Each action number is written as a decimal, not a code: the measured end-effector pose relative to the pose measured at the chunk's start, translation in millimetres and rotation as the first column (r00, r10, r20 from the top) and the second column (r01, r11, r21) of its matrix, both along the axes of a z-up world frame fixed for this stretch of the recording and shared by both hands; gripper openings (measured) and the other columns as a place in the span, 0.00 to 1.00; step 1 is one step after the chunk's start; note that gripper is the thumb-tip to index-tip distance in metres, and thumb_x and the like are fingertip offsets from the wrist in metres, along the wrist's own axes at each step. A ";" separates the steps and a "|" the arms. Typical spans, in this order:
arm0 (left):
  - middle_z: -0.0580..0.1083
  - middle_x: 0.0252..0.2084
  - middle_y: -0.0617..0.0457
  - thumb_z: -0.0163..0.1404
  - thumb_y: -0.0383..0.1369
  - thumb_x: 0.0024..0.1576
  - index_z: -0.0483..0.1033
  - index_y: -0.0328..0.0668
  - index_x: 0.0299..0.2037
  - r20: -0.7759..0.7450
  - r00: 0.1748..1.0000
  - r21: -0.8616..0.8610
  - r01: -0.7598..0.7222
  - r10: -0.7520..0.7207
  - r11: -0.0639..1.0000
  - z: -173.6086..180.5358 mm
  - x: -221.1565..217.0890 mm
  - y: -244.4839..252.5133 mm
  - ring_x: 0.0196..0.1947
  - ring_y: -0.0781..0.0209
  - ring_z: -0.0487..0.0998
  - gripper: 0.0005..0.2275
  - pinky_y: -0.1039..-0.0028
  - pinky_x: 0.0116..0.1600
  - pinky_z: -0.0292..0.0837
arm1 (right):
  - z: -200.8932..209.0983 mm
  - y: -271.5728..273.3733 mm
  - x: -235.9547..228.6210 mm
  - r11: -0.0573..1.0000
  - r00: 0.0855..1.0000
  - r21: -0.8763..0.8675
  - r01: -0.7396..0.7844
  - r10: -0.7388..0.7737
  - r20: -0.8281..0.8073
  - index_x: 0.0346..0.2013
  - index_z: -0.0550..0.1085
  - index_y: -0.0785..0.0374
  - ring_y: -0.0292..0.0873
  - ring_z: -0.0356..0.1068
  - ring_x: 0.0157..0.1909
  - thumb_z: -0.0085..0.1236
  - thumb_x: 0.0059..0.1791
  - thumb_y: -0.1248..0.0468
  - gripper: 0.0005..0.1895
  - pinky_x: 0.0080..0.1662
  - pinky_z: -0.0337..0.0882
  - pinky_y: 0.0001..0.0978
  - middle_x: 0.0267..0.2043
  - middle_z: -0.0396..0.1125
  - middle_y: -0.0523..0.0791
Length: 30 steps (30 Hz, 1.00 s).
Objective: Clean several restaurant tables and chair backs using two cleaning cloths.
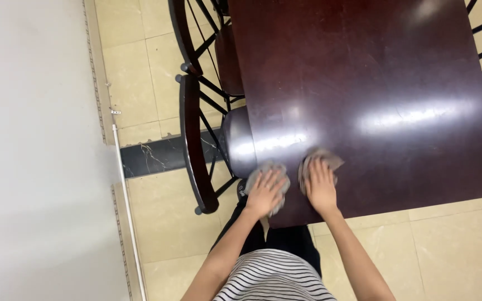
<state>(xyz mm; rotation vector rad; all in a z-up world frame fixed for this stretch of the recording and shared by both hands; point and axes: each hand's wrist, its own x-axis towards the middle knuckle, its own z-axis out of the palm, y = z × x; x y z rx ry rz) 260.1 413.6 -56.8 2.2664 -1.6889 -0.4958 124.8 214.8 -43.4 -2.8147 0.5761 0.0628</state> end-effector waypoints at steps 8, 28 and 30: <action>0.51 0.79 0.52 0.41 0.17 0.53 0.60 0.50 0.73 0.084 0.962 -0.009 -0.259 0.259 0.966 19.9 8.9 11.4 0.78 0.53 0.49 0.34 0.62 0.75 0.49 | 8.0 64.5 29.9 0.980 0.987 0.185 0.066 -0.091 0.130 0.72 0.60 0.64 0.61 0.44 0.80 0.44 0.53 0.68 0.31 0.74 0.46 0.58 0.79 0.48 0.53; 0.78 0.54 0.41 0.42 0.34 0.68 0.66 0.38 0.67 -0.842 0.063 0.263 -0.819 0.535 0.510 35.7 -1.5 62.9 0.52 0.55 0.79 0.18 0.71 0.58 0.71 | 45.2 103.1 46.2 0.949 0.968 0.218 -0.229 0.198 0.155 0.66 0.64 0.66 0.61 0.52 0.74 0.49 0.48 0.69 0.30 0.70 0.53 0.53 0.72 0.56 0.55; 0.76 0.57 0.43 0.42 0.34 0.68 0.68 0.32 0.65 -0.929 0.109 0.074 -0.883 0.355 0.464 42.2 10.5 76.7 0.56 0.58 0.76 0.18 0.70 0.62 0.68 | 26.8 115.7 -0.1 0.927 0.941 0.244 -0.286 0.224 0.252 0.64 0.67 0.67 0.59 0.54 0.73 0.48 0.43 0.74 0.32 0.70 0.52 0.53 0.70 0.59 0.55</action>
